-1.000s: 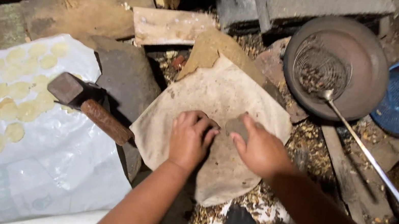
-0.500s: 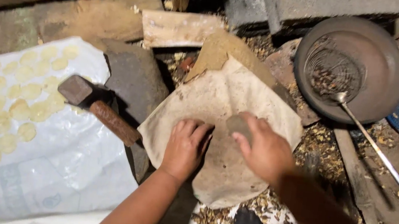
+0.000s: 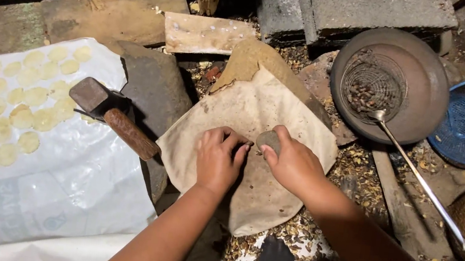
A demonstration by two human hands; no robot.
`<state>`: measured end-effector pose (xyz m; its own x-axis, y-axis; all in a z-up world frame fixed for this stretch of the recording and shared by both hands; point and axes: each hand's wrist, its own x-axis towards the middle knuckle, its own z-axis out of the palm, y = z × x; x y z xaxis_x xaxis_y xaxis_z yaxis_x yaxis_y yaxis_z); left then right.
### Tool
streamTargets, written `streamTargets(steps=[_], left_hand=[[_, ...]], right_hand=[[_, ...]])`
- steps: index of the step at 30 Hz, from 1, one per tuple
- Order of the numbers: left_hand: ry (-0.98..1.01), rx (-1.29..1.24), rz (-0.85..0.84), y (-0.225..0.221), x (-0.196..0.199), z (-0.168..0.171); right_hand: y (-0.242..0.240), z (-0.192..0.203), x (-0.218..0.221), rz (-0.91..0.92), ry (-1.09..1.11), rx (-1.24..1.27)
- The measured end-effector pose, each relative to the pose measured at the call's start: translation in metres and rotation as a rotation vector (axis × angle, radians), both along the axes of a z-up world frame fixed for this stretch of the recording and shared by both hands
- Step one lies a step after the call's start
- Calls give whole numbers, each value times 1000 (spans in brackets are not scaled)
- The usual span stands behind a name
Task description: Cracking seeds with a stone and flattening the kernels with a wooden mallet on a plastic sheet
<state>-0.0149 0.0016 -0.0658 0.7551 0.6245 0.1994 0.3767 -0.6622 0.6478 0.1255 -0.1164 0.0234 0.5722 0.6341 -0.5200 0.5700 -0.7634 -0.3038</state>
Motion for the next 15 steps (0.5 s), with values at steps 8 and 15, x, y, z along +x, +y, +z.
streamTargets(steps=[8, 15], left_hand=[[125, 16, -65, -4, 0, -12], [111, 115, -150, 7, -23, 11]], right_hand=[[-10, 36, -17, 165, -21, -66], [-1, 23, 5, 75, -179, -46]])
